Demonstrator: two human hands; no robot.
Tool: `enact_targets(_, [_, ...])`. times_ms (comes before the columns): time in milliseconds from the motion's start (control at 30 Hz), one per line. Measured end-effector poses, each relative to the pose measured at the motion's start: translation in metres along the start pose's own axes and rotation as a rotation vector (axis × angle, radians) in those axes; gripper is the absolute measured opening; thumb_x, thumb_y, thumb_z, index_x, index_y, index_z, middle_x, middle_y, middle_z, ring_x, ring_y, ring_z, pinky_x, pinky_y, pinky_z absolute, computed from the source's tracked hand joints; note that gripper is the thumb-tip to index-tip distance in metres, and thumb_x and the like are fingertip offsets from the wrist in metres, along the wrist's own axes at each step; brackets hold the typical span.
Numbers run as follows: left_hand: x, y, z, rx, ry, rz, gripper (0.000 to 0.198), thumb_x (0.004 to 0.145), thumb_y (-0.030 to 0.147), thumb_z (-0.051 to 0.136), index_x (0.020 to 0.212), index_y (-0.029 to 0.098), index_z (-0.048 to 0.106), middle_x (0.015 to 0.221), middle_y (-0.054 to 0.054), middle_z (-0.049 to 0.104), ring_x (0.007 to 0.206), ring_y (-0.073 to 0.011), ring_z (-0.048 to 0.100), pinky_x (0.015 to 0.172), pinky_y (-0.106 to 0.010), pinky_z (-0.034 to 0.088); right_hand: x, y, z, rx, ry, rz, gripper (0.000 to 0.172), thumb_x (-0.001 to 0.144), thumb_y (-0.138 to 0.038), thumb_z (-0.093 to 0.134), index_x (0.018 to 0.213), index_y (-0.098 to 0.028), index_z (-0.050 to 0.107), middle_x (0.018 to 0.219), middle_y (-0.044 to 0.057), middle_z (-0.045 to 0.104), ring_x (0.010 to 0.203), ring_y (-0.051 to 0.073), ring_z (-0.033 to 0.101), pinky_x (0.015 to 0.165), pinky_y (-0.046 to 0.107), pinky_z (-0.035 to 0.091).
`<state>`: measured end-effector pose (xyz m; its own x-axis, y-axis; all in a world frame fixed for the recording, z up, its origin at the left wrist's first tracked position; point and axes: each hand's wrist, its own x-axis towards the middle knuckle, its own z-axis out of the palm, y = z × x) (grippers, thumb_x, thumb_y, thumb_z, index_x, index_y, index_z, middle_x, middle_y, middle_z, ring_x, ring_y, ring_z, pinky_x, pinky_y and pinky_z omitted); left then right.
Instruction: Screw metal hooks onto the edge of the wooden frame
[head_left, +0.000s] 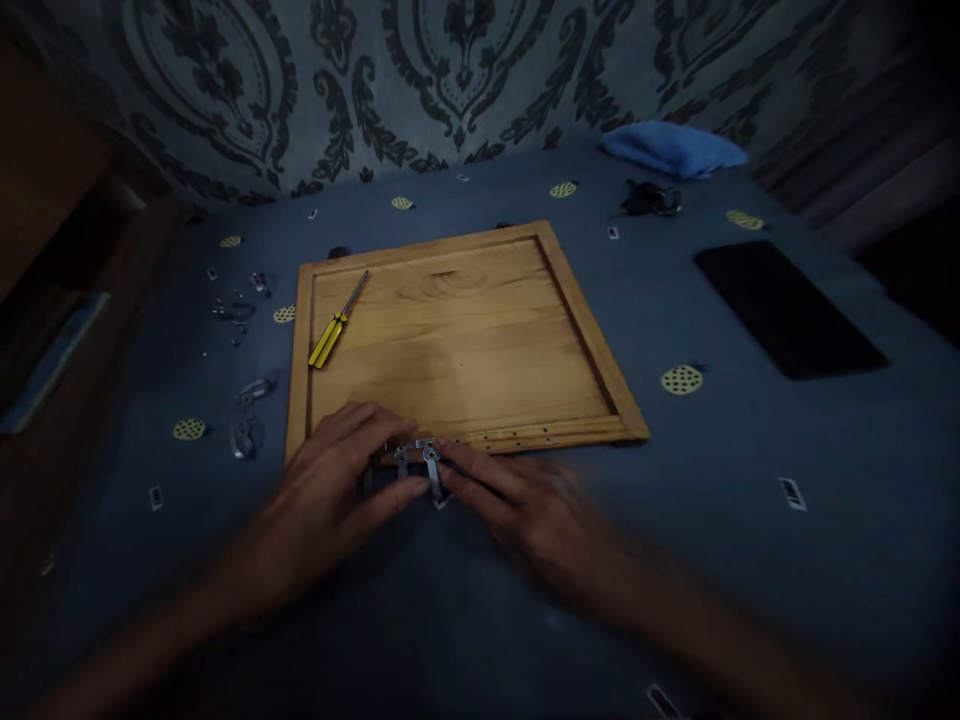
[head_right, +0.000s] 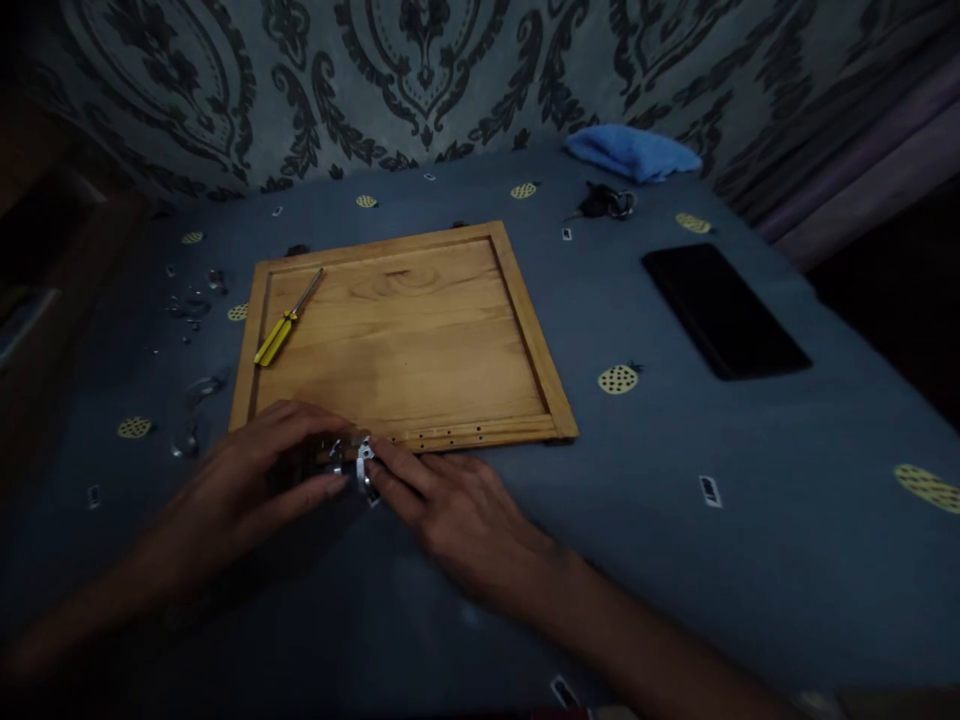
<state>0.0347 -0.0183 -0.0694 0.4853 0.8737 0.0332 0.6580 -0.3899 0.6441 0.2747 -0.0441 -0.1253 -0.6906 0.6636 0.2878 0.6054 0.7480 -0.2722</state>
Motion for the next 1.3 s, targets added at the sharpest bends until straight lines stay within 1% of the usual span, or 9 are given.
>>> enact_targets(333, [0.001,-0.022,-0.033,0.089,0.359,-0.05,0.013,0.097,0.028,0.057,0.103,0.025,0.069,0.102,-0.001,0.074,0.101,-0.0223,0.069,0.088,-0.037,0.055,-0.001,0.001,0.0,-0.002,0.023,-0.03,0.044,0.094,0.001,0.046,0.131,-0.012,0.065,0.143,0.014,0.065,0.099,0.023,0.075,0.074,0.036,0.066])
enact_targets(500, [0.004,-0.053,-0.048,0.269,0.504,-0.188,0.016,0.094,0.028,0.052,0.096,0.026,0.068,0.092,0.001,0.07,0.092,-0.0227,0.068,0.086,-0.04,0.053,-0.003,0.002,0.003,-0.019,0.035,-0.026,0.046,0.093,0.0,0.045,0.131,-0.016,0.065,0.146,0.011,0.063,0.1,0.021,0.075,0.075,0.035,0.065])
enact_targets(533, [0.004,-0.061,-0.051,0.276,0.475,-0.21,0.016,0.094,0.027,0.053,0.099,0.025,0.069,0.097,0.001,0.071,0.094,-0.0235,0.068,0.087,-0.04,0.053,-0.003,0.002,0.003,-0.025,0.037,-0.028,0.045,0.094,-0.001,0.046,0.131,-0.016,0.065,0.146,0.01,0.063,0.099,0.021,0.075,0.075,0.034,0.064])
enact_targets(600, [0.006,-0.077,-0.052,0.337,0.598,-0.196,0.017,0.09,0.025,0.051,0.09,0.023,0.068,0.088,-0.001,0.07,0.081,-0.0215,0.066,0.076,-0.037,0.052,-0.003,0.002,0.003,-0.034,0.05,-0.033,0.043,0.094,-0.002,0.047,0.131,-0.015,0.065,0.145,0.01,0.064,0.097,0.02,0.075,0.075,0.033,0.064])
enact_targets(667, [0.009,-0.091,-0.052,0.356,0.623,-0.187,0.018,0.087,0.025,0.052,0.088,0.021,0.069,0.087,-0.003,0.071,0.078,-0.0219,0.065,0.071,-0.036,0.051,-0.002,0.002,0.003,-0.038,0.053,-0.027,0.045,0.093,-0.001,0.047,0.132,-0.015,0.065,0.143,0.01,0.065,0.097,0.02,0.075,0.076,0.033,0.064])
enact_targets(833, [0.012,-0.107,-0.047,0.386,0.61,-0.14,0.018,0.085,0.024,0.05,0.083,0.022,0.068,0.084,-0.005,0.071,0.082,-0.0239,0.065,0.082,-0.039,0.05,-0.006,0.004,0.007,-0.034,0.06,-0.013,0.051,0.09,0.002,0.048,0.134,-0.018,0.065,0.141,0.01,0.067,0.098,0.02,0.076,0.078,0.033,0.064])
enact_targets(1033, [0.008,-0.121,-0.057,0.435,0.661,-0.163,0.019,0.092,0.019,0.051,0.092,0.02,0.07,0.093,-0.005,0.072,0.092,-0.0225,0.066,0.088,-0.038,0.053,-0.011,0.012,0.019,0.001,0.153,-0.039,0.049,0.093,-0.001,0.047,0.135,-0.022,0.065,0.137,0.01,0.07,0.1,0.021,0.078,0.078,0.034,0.066])
enact_targets(1133, [0.003,-0.143,-0.077,0.465,0.722,-0.22,0.015,0.1,0.025,0.056,0.101,0.017,0.069,0.099,-0.005,0.071,0.095,-0.0206,0.068,0.089,-0.039,0.056,-0.008,0.017,0.026,-0.03,0.251,-0.07,0.045,0.095,-0.001,0.043,0.126,-0.02,0.069,0.131,0.009,0.073,0.102,0.02,0.078,0.079,0.029,0.066])
enact_targets(1300, [-0.013,-0.185,-0.119,0.46,0.839,-0.324,0.035,0.099,0.037,0.065,0.127,0.016,0.062,0.126,-0.01,0.066,0.107,-0.024,0.068,0.091,-0.045,0.06,-0.006,0.029,0.03,-0.08,0.293,-0.106,0.051,0.092,-0.002,0.043,0.126,-0.026,0.072,0.13,0.006,0.074,0.101,0.019,0.078,0.08,0.026,0.065])
